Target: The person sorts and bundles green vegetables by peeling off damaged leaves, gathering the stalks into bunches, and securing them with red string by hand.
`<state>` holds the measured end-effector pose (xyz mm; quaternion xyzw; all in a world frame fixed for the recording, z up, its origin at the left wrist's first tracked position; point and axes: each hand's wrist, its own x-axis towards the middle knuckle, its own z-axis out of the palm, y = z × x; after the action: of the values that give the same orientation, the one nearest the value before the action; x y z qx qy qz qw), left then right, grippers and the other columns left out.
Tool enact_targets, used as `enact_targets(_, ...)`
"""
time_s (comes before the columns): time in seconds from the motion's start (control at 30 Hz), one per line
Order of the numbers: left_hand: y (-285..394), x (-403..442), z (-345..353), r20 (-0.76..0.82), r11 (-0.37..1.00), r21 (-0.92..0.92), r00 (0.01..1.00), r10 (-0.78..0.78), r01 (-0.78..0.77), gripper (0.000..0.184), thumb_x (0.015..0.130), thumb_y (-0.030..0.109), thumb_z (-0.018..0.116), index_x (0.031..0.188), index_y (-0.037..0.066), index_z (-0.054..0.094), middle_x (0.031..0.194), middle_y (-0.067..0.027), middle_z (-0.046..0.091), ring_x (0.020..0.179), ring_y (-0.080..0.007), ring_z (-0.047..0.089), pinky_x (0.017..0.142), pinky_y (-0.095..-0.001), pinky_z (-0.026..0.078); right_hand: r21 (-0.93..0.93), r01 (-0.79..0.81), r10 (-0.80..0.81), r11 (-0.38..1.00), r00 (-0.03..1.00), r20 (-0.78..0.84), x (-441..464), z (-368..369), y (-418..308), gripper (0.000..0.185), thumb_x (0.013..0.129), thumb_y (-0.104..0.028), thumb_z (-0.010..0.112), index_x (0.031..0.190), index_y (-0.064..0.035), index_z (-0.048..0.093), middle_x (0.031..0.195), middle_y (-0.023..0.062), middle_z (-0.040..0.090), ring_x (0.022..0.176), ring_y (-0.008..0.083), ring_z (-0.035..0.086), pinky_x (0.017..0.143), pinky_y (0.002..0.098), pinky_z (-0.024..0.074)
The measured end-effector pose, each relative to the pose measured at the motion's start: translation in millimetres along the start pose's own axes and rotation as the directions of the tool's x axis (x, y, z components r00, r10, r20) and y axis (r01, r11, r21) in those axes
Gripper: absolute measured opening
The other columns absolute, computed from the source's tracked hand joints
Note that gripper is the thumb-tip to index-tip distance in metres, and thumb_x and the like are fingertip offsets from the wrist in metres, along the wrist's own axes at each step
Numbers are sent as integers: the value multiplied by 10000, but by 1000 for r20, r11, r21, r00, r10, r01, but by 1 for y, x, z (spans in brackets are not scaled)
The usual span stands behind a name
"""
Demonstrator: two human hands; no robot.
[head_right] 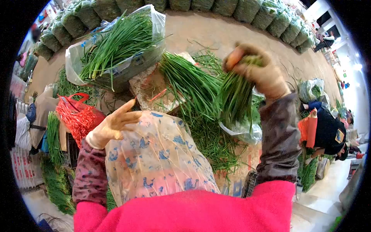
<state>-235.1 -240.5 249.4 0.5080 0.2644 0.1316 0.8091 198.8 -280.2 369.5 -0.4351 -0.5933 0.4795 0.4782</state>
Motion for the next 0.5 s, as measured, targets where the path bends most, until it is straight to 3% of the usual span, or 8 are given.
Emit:
enact_targets(0.03, 7, 14, 8, 82, 992, -17, 989, 125, -124, 1164, 617, 307, 862, 1512, 186, 128, 1459, -127, 358, 1324, -281, 354, 1062, -439, 278, -60, -96, 91, 994, 992, -82, -3, 21, 5, 455, 740, 0, 678, 1178, 18, 557, 984, 121, 657, 928, 225, 638, 849, 345, 517)
enact_targets(0.07, 11, 30, 20, 139, 984, -25, 974, 181, -179, 1191, 603, 322, 869, 1513, 188, 113, 1474, -114, 338, 1336, -267, 337, 1073, -444, 253, 46, -201, 193, 979, 971, 145, 2, 40, 1, 523, 733, 36, 659, 1238, 22, 523, 986, 114, 655, 932, 215, 635, 833, 326, 516)
enact_targets(0.17, -1, 81, 61, 251, 940, -80, 906, 340, -331, 1225, 603, 330, 868, 1516, 187, 64, 1507, -94, 285, 1371, -230, 278, 1101, -424, 205, 239, -334, 252, 912, 914, 317, 10, 86, 25, 572, 744, 41, 676, 1281, 39, 480, 960, 59, 640, 905, 168, 627, 823, 265, 500)
enact_targets(0.23, -9, 103, 88, 259, 914, -202, 880, 397, -353, 1215, 602, 331, 868, 1513, 167, 81, 1496, -77, 290, 1365, -210, 273, 1094, -383, 242, 387, -342, 221, 856, 920, 324, 15, 107, 45, 657, 699, -72, 750, 1267, 65, 450, 968, 87, 641, 900, 206, 631, 874, 340, 478)
enact_targets(0.3, -26, 99, 99, 135, 875, -468, 969, 206, -121, 1118, 605, 305, 863, 1481, 113, 197, 1439, -65, 361, 1315, -199, 344, 1067, -351, 303, 499, -334, 206, 800, 933, 295, 20, 123, 59, 633, 710, -68, 744, 1271, 29, 467, 991, 82, 634, 914, 192, 621, 881, 327, 467)
enact_targets(0.33, -30, 99, 104, 27, 886, -445, 986, 162, -133, 805, 636, 314, 828, 1302, 38, 471, 1220, -65, 573, 1138, -208, 533, 982, -362, 416, 486, -346, 219, 803, 929, 299, 24, 129, 68, 618, 717, -72, 743, 1269, 11, 479, 1009, 82, 630, 938, 184, 612, 890, 324, 462)
enact_targets(0.37, -39, 106, 106, -56, 884, -430, 982, 179, -185, 748, 674, 282, 803, 1299, 35, 476, 1208, -74, 580, 1113, -212, 551, 977, -365, 424, 472, -360, 233, 805, 923, 307, 29, 132, 76, 603, 724, -76, 742, 1268, -6, 491, 1027, 81, 626, 962, 176, 603, 899, 321, 456)
enact_targets(0.5, -50, 113, 96, -63, 843, -528, 994, 86, -106, 665, 711, 165, 760, 1297, 32, 476, 1216, -84, 578, 1107, -225, 561, 970, -371, 436, -130, 129, -111, 983, 984, 139, 40, 124, 82, 593, 748, -52, 707, 1293, -2, 480, 1259, 82, 559, 1201, 184, 493, 987, 345, 406)
